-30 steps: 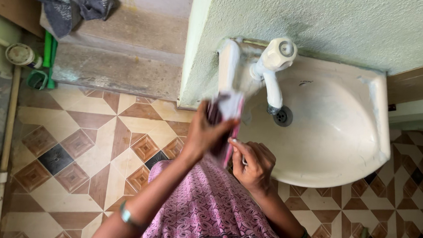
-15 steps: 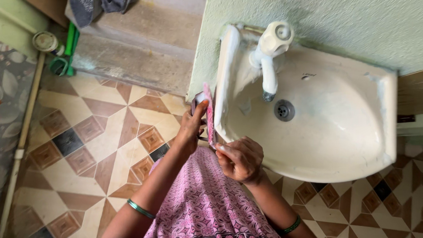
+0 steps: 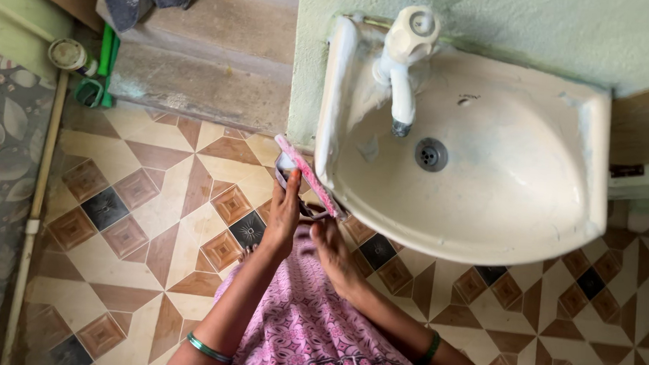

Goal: The person scrubs a white wall-mounted sink using a pink and gray sponge. They wipe the basin, faucet, and drain area repeatedly, moving the sponge across different surfaces of the sink.

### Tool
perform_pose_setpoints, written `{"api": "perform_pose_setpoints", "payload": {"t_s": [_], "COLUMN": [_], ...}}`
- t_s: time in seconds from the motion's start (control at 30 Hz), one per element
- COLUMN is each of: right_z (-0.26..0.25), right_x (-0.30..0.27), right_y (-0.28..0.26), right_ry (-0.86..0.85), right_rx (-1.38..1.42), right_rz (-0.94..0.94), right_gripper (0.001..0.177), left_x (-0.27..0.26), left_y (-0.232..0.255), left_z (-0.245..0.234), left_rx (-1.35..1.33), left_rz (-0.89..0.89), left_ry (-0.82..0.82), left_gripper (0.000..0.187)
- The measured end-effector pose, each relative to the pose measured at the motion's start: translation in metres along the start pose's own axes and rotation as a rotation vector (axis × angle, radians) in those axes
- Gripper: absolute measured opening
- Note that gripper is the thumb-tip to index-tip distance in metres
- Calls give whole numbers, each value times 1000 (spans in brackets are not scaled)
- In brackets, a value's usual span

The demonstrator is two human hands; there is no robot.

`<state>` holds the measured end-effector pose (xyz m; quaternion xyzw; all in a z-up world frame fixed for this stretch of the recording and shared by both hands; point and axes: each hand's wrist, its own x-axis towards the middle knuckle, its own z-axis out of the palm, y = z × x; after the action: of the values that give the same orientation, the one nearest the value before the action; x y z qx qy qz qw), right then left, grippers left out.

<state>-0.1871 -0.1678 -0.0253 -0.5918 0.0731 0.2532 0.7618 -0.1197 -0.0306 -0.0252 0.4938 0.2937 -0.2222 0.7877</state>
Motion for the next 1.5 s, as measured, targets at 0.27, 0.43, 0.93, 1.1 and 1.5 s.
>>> {"api": "perform_pose_setpoints", "payload": {"t_s": [0.27, 0.43, 0.93, 1.1, 1.5], "right_z": [70, 84, 124, 123, -42], "right_x": [24, 24, 31, 51, -22], "right_y": [-19, -8, -53, -40, 8], "right_ry": [372, 490, 462, 362, 1035], "right_rx": [637, 677, 1375, 1297, 1221], "right_rz": [-61, -281, -337, -353, -621], "right_gripper": [55, 49, 47, 58, 47], "left_x": [-1, -19, -50, -47, -70], "left_y": [-7, 0, 32, 46, 85], "left_z": [-21, -42, -130, -141, -95], "left_rx": [226, 334, 622, 534, 829], "left_rz": [463, 428, 310, 326, 508], "left_ry": [-216, -362, -642, -554, -401], "left_gripper": [65, 76, 49, 49, 43]}}
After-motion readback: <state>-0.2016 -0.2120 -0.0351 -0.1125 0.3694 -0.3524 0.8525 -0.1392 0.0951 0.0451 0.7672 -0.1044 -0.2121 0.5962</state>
